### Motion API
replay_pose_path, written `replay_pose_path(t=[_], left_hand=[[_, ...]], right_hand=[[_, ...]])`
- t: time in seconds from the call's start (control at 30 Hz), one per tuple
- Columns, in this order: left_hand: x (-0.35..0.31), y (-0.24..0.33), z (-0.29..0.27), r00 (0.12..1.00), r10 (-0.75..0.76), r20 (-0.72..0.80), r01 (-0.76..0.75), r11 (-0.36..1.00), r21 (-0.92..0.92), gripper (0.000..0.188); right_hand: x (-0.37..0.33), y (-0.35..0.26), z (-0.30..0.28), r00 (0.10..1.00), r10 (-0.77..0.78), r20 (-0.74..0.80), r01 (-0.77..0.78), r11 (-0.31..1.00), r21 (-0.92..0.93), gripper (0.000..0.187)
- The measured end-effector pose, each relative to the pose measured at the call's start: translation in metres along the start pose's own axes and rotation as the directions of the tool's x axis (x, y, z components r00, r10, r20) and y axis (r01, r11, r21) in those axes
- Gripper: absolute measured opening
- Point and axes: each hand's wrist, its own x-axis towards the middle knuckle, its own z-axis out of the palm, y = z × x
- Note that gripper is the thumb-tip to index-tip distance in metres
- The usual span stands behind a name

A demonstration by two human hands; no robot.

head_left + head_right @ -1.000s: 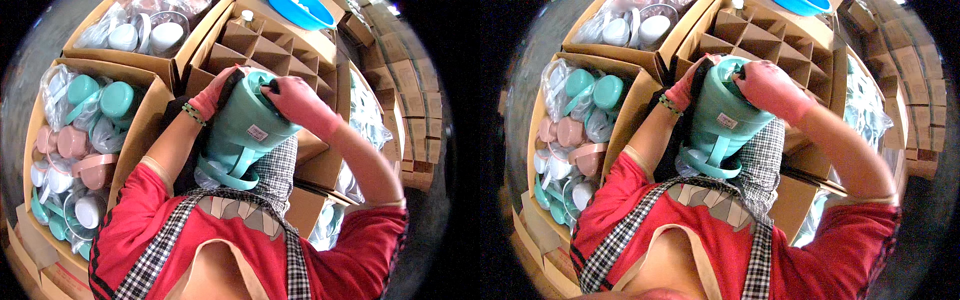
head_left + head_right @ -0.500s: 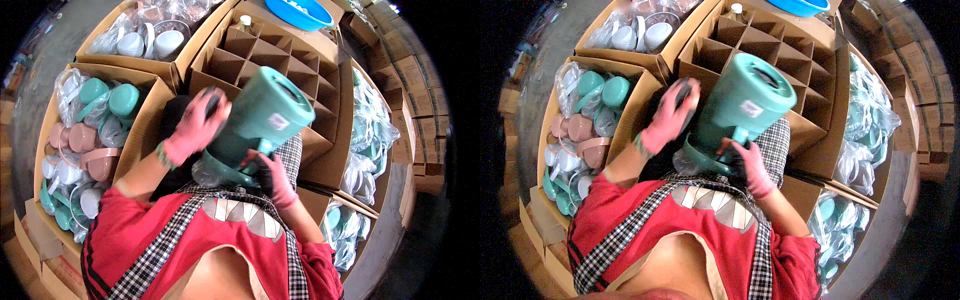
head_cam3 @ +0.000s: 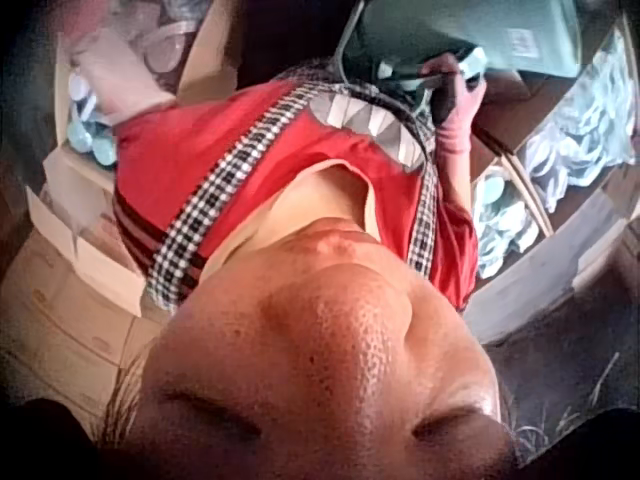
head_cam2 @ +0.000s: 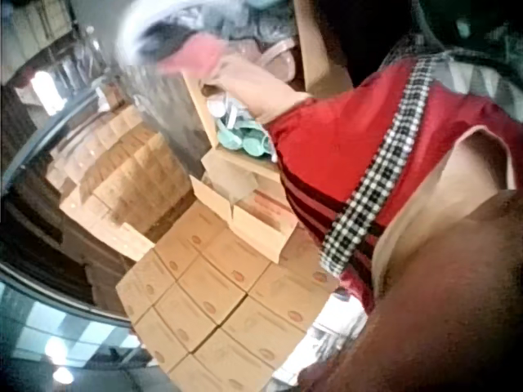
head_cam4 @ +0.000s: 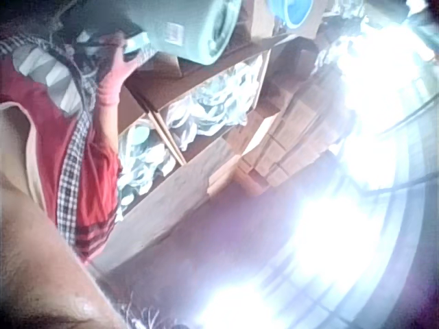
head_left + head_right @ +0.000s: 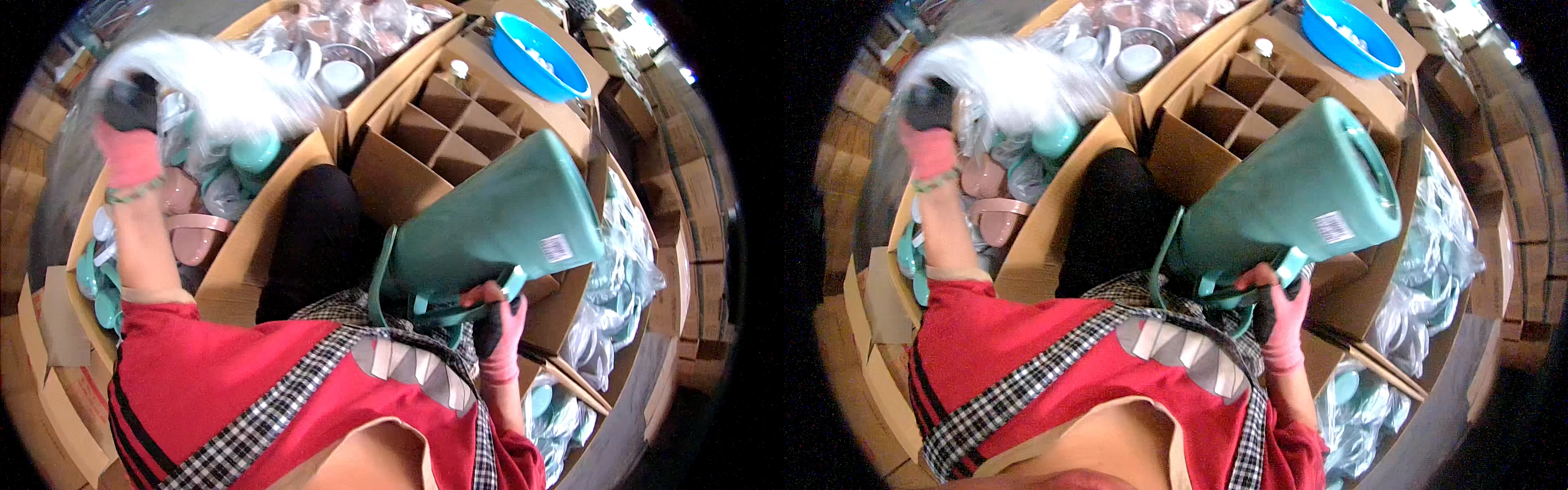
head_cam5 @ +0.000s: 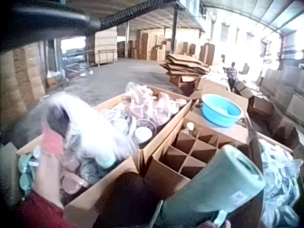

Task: The person assembles and packs kitchenware items, including grey and teal thermos flasks and glass jars, into cardboard boxes. They remove items from plastic bags, assemble the flask components, and place them into a box with dividers. The person also arranges glass jars in a separate box.

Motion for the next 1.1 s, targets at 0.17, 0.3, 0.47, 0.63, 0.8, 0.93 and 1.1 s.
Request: replay_pose_path(t=[0.17,0.3,0.47,0.63,0.8,0.93,1.1], left_hand=[[0.045,0.064,-0.02,0.982,0.161,-0.1,-0.187,0.743,-0.642,0.022],[-0.023,0.059,0.055,0.984,0.158,-0.078,-0.176,0.909,-0.378,0.02],[-0.1,0.023,0.069,0.648,0.716,0.261,-0.739,0.673,-0.013,0.013],[-0.158,0.039,0.097,0.302,0.734,0.608,-0.72,0.593,-0.359,0.013],[-0.172,0.036,0.087,0.089,0.773,0.627,-0.72,0.486,-0.496,0.018],[-0.177,0.034,0.082,0.102,0.761,0.641,-0.804,0.443,-0.398,0.017],[-0.184,0.07,0.1,-0.145,0.837,0.528,-0.783,0.23,-0.578,0.014]], right_hand=[[0.011,0.047,0.049,0.924,0.238,0.3,-0.269,0.961,0.064,0.011],[0.031,0.03,0.067,0.863,0.386,0.325,-0.393,0.918,-0.048,0.015],[0.032,-0.004,0.035,0.917,-0.347,0.199,0.387,0.643,-0.661,0.04],[0.075,-0.078,0.085,0.846,-0.415,0.335,0.524,0.765,-0.376,0.042],[0.094,-0.099,0.084,0.891,-0.284,0.355,0.341,0.933,-0.111,0.008],[0.095,-0.095,0.096,0.855,-0.346,0.386,0.441,0.877,-0.191,0.021],[0.103,-0.073,0.151,0.691,-0.263,0.673,0.661,0.607,-0.441,0.041]])
